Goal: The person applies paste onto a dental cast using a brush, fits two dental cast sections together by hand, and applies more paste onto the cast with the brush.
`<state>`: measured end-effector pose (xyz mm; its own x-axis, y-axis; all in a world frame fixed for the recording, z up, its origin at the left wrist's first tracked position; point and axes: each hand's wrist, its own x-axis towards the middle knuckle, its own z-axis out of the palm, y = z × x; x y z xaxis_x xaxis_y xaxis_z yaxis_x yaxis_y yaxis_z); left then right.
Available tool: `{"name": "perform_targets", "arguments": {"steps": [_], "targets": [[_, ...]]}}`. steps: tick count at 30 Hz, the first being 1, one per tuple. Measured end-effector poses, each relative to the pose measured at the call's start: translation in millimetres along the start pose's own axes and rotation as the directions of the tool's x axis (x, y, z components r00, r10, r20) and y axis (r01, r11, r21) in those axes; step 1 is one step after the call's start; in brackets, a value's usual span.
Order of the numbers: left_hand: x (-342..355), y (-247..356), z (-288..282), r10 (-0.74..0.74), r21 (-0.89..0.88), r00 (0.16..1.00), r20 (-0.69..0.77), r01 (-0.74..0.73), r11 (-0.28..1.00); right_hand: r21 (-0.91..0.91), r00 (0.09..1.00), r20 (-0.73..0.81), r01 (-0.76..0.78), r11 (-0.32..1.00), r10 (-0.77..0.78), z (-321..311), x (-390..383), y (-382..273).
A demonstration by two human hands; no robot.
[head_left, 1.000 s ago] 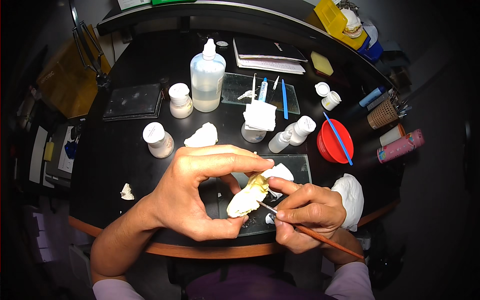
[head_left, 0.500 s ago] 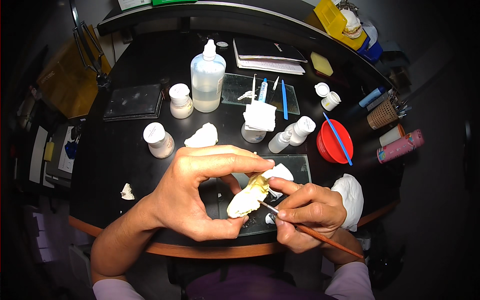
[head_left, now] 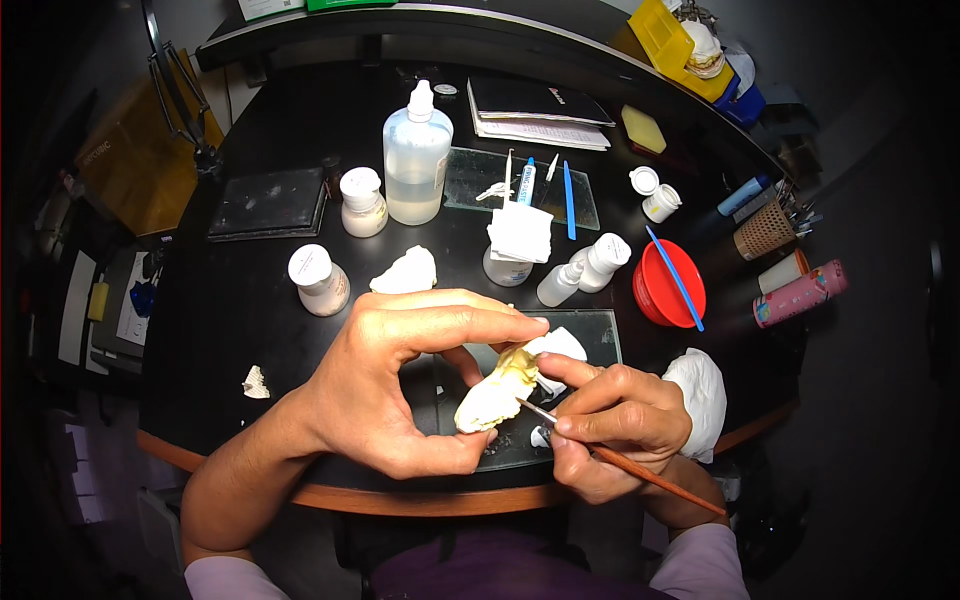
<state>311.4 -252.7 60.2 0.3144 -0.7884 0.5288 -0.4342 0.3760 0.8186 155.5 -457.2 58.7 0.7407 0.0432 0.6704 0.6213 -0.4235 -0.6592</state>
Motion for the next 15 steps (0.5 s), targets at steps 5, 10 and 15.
{"name": "perform_targets", "arguments": {"steps": [5, 10, 15], "targets": [[0.4, 0.0, 0.0, 0.014, 0.001, 1.0, 0.002, -0.014, 1.0, -0.005, 1.0, -0.012, 0.006, 1.0, -0.006, 0.3, 0.3, 0.0], [-0.5, 1.0, -0.1, -0.014, -0.003, 1.0, 0.005, 0.014, 1.0, -0.026, 1.0, -0.012, 0.01, 1.0, -0.01, 1.1, 0.7, -0.7], [-0.6, 1.0, -0.7, -0.001, 0.013, 1.0, 0.005, 0.001, 1.0, -0.011, 1.0, 0.011, 0.01, 1.0, -0.01, -0.2, 0.6, 0.5]]}}
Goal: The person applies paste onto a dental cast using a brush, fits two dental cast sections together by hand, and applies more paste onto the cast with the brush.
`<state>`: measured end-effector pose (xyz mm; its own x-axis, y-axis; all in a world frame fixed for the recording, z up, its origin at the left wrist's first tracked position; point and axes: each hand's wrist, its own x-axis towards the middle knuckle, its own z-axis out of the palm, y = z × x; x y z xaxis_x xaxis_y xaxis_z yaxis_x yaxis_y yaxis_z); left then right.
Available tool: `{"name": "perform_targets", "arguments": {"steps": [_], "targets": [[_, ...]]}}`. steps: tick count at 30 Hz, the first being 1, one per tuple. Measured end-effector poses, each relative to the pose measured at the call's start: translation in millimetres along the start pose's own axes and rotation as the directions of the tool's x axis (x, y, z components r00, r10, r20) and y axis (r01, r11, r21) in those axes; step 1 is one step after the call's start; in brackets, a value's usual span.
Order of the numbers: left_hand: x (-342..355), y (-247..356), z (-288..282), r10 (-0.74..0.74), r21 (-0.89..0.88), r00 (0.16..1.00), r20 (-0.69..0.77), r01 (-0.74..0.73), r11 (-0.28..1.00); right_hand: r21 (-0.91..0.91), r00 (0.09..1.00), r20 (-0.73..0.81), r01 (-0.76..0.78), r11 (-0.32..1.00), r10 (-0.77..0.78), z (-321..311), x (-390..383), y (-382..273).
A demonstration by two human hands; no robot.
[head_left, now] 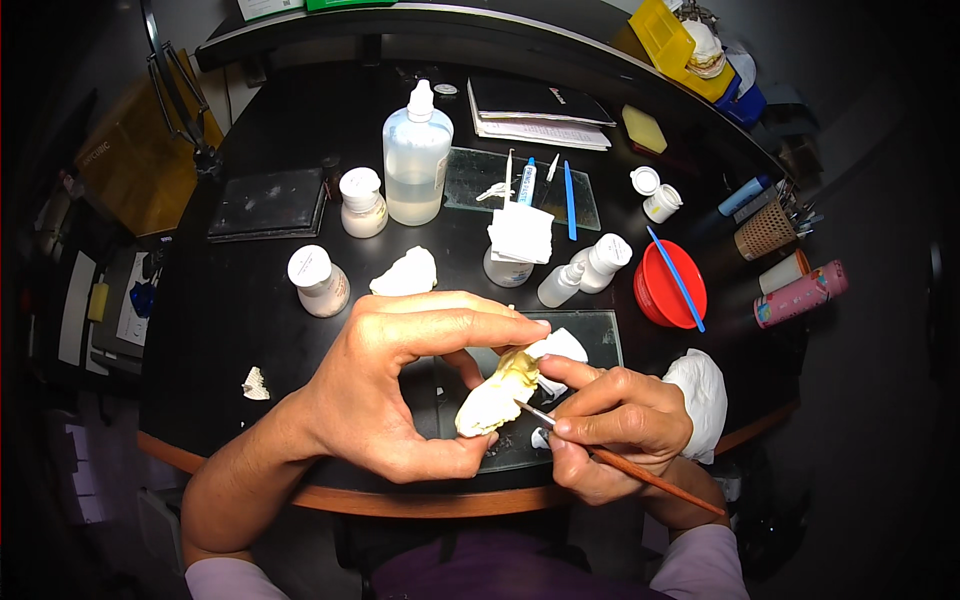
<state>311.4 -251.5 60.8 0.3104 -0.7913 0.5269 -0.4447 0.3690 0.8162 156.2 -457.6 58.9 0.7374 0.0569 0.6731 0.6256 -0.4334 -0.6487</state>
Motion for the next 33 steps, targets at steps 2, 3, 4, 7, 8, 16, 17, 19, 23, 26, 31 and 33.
{"name": "perform_targets", "arguments": {"steps": [2, 3, 4, 7, 8, 16, 17, 19, 23, 26, 31, 33], "targets": [[0.2, -0.5, 0.3, 0.002, -0.004, 1.0, 0.0, -0.002, 1.0, 0.006, 1.0, -0.005, -0.002, 1.0, 0.002, -0.3, -0.4, -0.3], [0.3, -0.2, 0.4, -0.004, -0.003, 1.0, 0.002, 0.004, 1.0, 0.009, 1.0, -0.009, -0.004, 1.0, 0.004, -0.1, -0.6, -0.9], [0.3, -0.1, 0.5, -0.009, -0.003, 1.0, 0.003, 0.009, 1.0, 0.013, 1.0, -0.014, -0.006, 1.0, 0.006, 0.1, -0.6, -1.1], [0.6, -0.8, -0.1, 0.007, 0.008, 1.0, 0.001, -0.007, 1.0, 0.003, 1.0, -0.005, 0.009, 1.0, -0.009, 0.5, -0.1, 0.3], [0.8, -0.9, -0.2, 0.007, 0.008, 1.0, 0.001, -0.007, 1.0, 0.003, 1.0, -0.005, 0.01, 1.0, -0.01, 0.5, -0.2, 0.7], [1.9, -0.3, -0.1, 0.033, 0.025, 0.999, -0.001, -0.033, 0.999, 0.001, 1.0, -0.012, 0.005, 1.0, -0.005, 1.0, 0.2, -0.6], [2.1, -0.3, -0.1, 0.032, 0.025, 0.999, -0.001, -0.032, 0.999, 0.002, 1.0, -0.013, 0.005, 1.0, -0.005, 1.1, 0.3, -0.2], [1.6, -1.1, 0.0, 0.034, 0.036, 0.999, -0.004, -0.033, 0.999, -0.01, 1.0, -0.01, -0.002, 1.0, 0.002, 1.7, -0.7, 1.5], [2.5, -0.5, 1.2, 0.034, 0.031, 0.999, -0.006, -0.034, 0.999, -0.014, 1.0, -0.02, -0.002, 1.0, 0.002, 1.0, -0.5, -0.4], [0.5, -1.2, 0.9, 0.027, 0.043, 1.0, -0.015, -0.026, 0.999, -0.023, 1.0, 0.003, 0.0, 1.0, 0.0, 2.1, -0.4, 0.5], [1.6, -1.3, 0.9, 0.034, 0.048, 0.999, -0.01, -0.034, 0.998, -0.052, 1.0, 0.005, 0.008, 0.999, -0.008, 1.7, -0.3, 0.1], [1.1, -1.5, 1.0, 0.031, 0.045, 0.999, -0.012, -0.03, 0.999, -0.061, 1.0, 0.005, 0.012, 0.998, -0.011, 1.9, -0.6, 0.5]]}}
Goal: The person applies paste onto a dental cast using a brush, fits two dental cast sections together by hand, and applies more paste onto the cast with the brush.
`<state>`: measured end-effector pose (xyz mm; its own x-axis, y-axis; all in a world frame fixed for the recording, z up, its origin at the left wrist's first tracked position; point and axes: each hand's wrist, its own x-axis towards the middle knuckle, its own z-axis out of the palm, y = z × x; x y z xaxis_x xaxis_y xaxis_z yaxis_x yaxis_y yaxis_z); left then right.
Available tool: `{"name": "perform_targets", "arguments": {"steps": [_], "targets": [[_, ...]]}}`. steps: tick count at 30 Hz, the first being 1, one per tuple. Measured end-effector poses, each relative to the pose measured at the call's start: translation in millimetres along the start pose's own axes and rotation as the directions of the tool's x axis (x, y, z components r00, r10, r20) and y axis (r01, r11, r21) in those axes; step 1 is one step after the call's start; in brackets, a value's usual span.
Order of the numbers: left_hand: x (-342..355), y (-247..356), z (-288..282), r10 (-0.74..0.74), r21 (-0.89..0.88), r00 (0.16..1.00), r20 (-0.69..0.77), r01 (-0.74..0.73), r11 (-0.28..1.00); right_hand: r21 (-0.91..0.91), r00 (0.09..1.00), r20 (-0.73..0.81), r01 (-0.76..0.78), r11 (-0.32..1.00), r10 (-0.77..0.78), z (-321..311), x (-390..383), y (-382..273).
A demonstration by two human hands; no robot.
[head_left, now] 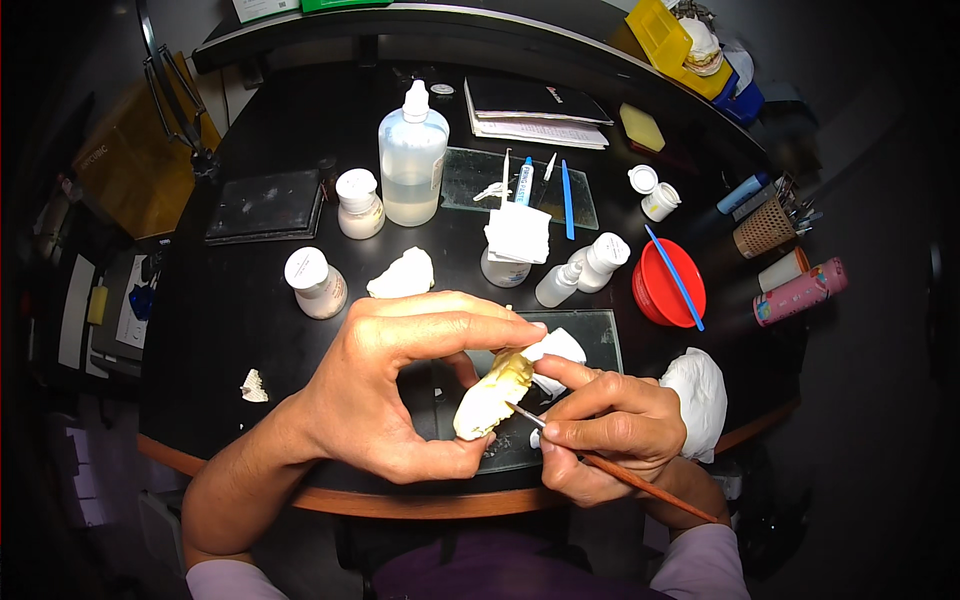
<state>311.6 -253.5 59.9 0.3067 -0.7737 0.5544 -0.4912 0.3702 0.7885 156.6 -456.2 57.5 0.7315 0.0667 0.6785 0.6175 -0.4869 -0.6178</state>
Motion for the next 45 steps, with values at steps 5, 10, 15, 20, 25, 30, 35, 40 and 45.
{"name": "perform_targets", "arguments": {"steps": [5, 10, 15, 20, 25, 30, 35, 40, 45], "targets": [[-0.2, -0.1, 0.7, -0.003, -0.001, 1.0, -0.003, 0.002, 1.0, 0.004, 1.0, -0.003, -0.005, 1.0, 0.005, -0.3, -0.7, 0.3], [0.9, 0.5, 1.1, 0.004, -0.005, 1.0, -0.002, -0.004, 1.0, 0.011, 1.0, -0.012, -0.005, 1.0, 0.006, -0.7, -0.7, 0.2], [-0.1, 0.4, 1.0, 0.001, 0.0, 1.0, -0.005, -0.001, 1.0, 0.006, 1.0, -0.029, -0.009, 1.0, 0.009, 1.9, -0.4, -0.9], [-0.2, -0.1, 1.7, -0.005, -0.01, 1.0, -0.007, 0.005, 1.0, -0.001, 0.999, -0.041, -0.012, 1.0, 0.012, 1.6, -0.2, -1.6], [-0.7, 0.4, 1.1, -0.01, -0.018, 1.0, -0.003, 0.009, 1.0, 0.029, 0.999, -0.037, -0.014, 0.999, 0.015, 1.2, 0.0, -1.0], [0.7, 1.0, 0.7, 0.003, -0.006, 1.0, 0.004, -0.003, 1.0, 0.027, 0.999, -0.041, -0.018, 0.999, 0.019, 1.0, -0.1, -2.2], [0.9, 0.3, 0.6, 0.013, -0.022, 1.0, 0.005, -0.012, 1.0, 0.031, 0.998, -0.051, -0.042, 0.999, 0.043, 0.2, -1.1, -4.1], [0.9, -0.2, 0.3, 0.009, -0.019, 1.0, 0.0, -0.009, 1.0, 0.042, 0.999, -0.035, -0.038, 0.998, 0.04, -0.2, 0.5, -1.8], [1.8, 2.5, -1.9, -0.043, -0.096, 0.999, 0.0, 0.043, 0.994, 0.119, 0.998, -0.066, -0.011, 0.993, 0.019, -3.9, 3.4, -3.4]]}}
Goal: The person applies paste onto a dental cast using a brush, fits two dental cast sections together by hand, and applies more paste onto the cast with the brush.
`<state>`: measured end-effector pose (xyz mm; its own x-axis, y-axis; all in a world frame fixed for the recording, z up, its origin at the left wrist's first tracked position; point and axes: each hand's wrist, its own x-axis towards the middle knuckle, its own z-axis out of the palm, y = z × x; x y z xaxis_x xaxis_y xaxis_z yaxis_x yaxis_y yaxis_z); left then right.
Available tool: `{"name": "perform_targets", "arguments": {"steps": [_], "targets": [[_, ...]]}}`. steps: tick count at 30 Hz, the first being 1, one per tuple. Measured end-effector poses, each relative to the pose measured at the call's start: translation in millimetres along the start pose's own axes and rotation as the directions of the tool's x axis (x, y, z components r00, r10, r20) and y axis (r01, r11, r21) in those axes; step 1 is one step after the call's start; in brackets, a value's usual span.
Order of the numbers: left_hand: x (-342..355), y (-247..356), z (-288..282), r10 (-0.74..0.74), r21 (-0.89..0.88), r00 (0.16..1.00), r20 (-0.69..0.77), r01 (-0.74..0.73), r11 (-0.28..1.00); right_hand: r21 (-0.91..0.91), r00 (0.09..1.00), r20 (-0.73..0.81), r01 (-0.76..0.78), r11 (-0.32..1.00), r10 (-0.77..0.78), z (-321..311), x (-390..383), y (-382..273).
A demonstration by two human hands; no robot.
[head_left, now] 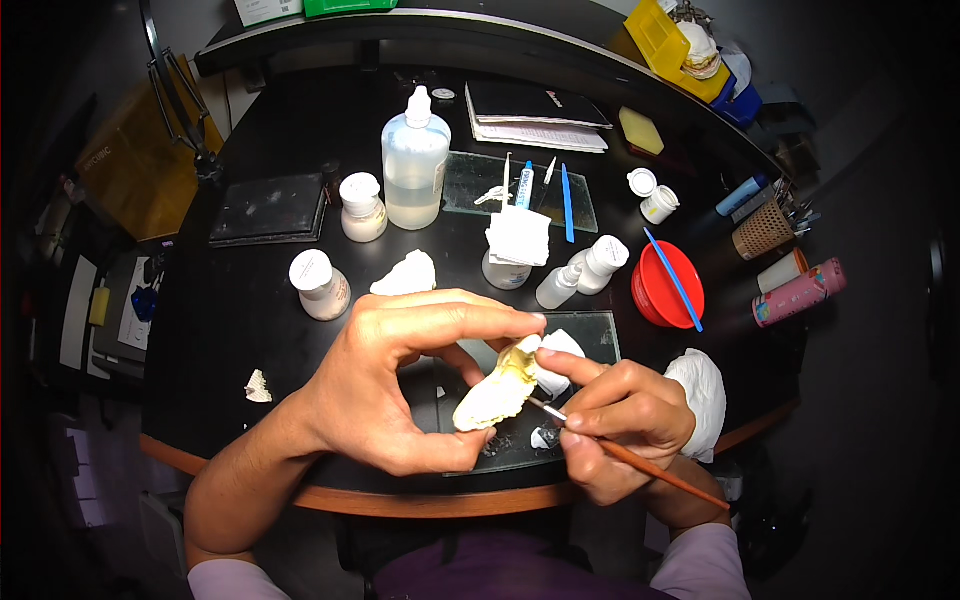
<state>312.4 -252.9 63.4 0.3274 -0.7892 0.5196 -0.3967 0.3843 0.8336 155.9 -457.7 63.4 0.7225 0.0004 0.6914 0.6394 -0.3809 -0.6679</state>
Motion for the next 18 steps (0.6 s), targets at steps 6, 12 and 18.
{"name": "perform_targets", "arguments": {"steps": [6, 12, 18], "targets": [[-1, -10, 2, -0.299, -0.51, 0.953, -0.051, 0.232, 0.828, 0.065, 0.966, -0.257, 0.002, 0.998, 0.015, -4, -3, 14], [-4, -5, 9, -0.421, -0.783, 0.897, 0.135, 0.357, 0.509, -0.25, 0.987, -0.104, 0.091, 0.964, -0.12, -5, 11, 18], [-11, -16, 18, -0.298, -0.854, 0.922, 0.246, 0.352, 0.382, -0.144, 0.991, -0.045, 0.122, 0.982, -0.129, -4, 12, 21]]}}
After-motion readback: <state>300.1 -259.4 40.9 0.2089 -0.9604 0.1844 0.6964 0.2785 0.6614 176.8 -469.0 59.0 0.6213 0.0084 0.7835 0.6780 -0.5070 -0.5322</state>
